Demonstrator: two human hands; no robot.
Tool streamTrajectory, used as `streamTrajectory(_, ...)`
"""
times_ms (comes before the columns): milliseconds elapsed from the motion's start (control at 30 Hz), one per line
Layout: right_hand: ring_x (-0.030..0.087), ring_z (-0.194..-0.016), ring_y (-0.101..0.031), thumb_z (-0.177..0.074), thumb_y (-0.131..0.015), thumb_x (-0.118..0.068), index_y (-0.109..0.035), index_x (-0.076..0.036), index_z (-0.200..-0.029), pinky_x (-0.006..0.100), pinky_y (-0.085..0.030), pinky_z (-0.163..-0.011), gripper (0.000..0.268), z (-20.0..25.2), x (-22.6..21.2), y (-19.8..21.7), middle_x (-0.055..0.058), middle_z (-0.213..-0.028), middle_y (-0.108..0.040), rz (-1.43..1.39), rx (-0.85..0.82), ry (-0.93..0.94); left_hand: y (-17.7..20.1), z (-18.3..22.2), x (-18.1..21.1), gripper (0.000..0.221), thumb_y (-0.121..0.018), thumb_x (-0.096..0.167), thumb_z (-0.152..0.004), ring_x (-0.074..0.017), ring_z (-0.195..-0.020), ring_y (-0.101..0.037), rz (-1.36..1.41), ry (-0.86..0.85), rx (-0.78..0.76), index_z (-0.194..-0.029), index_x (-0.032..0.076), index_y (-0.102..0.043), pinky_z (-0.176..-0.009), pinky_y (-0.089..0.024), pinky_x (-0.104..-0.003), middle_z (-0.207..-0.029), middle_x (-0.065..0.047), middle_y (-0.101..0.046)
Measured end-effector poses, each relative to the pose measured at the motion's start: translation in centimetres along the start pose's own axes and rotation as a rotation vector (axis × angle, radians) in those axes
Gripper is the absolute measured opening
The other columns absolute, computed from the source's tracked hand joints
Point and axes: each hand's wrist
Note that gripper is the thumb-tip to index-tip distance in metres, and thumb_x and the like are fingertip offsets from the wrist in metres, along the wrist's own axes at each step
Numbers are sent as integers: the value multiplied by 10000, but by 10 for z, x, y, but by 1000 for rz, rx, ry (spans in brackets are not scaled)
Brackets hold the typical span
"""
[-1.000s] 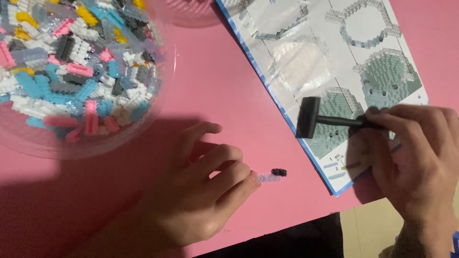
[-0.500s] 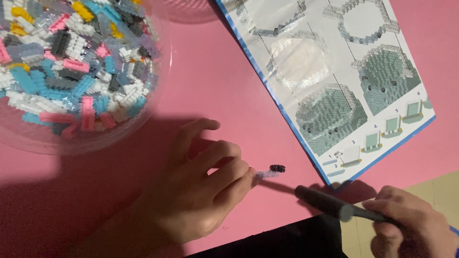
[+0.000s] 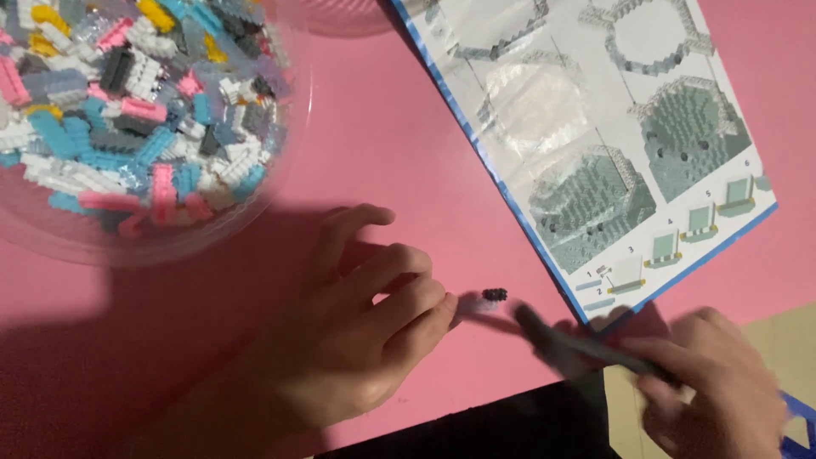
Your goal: Assembling a structure using small interlocking plastic blocks and a small hammer while following printed instructions.
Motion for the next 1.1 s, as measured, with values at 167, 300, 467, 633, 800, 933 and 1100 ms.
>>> streamTrajectory(167,256,-726,-545,-986,-515,-265,-715,-74,-1052,353,-431,-695,284,-12,-36,28,76,-776,-569,-415,293,346,-3,0,-1,167,-799,39,-1052,-224,-924,-602,4,5,25,-941,55,-675,-1056,-495,-598,-871,-31,-540)
streamTrajectory(300,305,-619,-522,-945,-562,-221,-688,84,-881,404,-460,-601,336,-45,-73,40,131,-687,-554,-375,571,655,0,-1,-1,156,-775,28,-1054,-232,-934,-599,29,3,-1,-946,59,-667,-1066,-476,-605,-877,-37,-526)
streamTrajectory(467,268,-676,-395,-1006,-469,-207,-769,-70,-952,429,-331,-734,334,-51,-17,56,48,-644,-459,-320,295,342,0,-2,-1,173,-792,33,-1041,-211,-919,-596,-42,-14,29,-941,97,-665,-1051,-488,-552,-884,-15,-513)
streamTrajectory(633,415,-1000,-576,-1057,-733,-172,-740,78,-1121,505,-486,-944,259,-102,-13,63,206,-1050,-701,-187,619,595,13,-8,1,106,-650,-2,-1061,-202,-957,-626,-35,-19,-1,-1050,98,-685,-1085,-467,-578,-921,-9,-545)
streamTrajectory(800,413,-1251,-576,-1079,-838,1,-750,-20,-1149,496,-488,-1070,115,-137,15,66,259,-1310,-664,-224,571,610,19,-14,1,49,-665,42,-1073,-192,-948,-623,-51,47,32,-1103,80,-667,-1053,-475,-566,-938,-5,-606)
streamTrajectory(933,430,-1284,-575,-1095,-877,-21,-809,-73,-1199,579,-470,-1230,135,-145,3,78,253,-1398,-643,-154,572,600,21,-15,0,63,-669,30,-1074,-184,-968,-647,-96,57,31,-1119,74,-674,-1064,-456,-537,-934,-17,-604)
streamTrajectory(1100,480,-1363,-516,-1009,-780,-110,-745,27,-1362,585,-426,-1271,380,-130,-22,93,337,-1509,-568,-191,491,523,19,-17,-4,65,-595,103,-1107,-186,-1050,-662,-106,115,-37,-1129,100,-655,-1040,-404,-442,-1044,-7,-662)
Point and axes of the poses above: each hand's wrist, its own z-axis away from the middle knuckle, its own y-axis out of the back of the hand, x = y × z
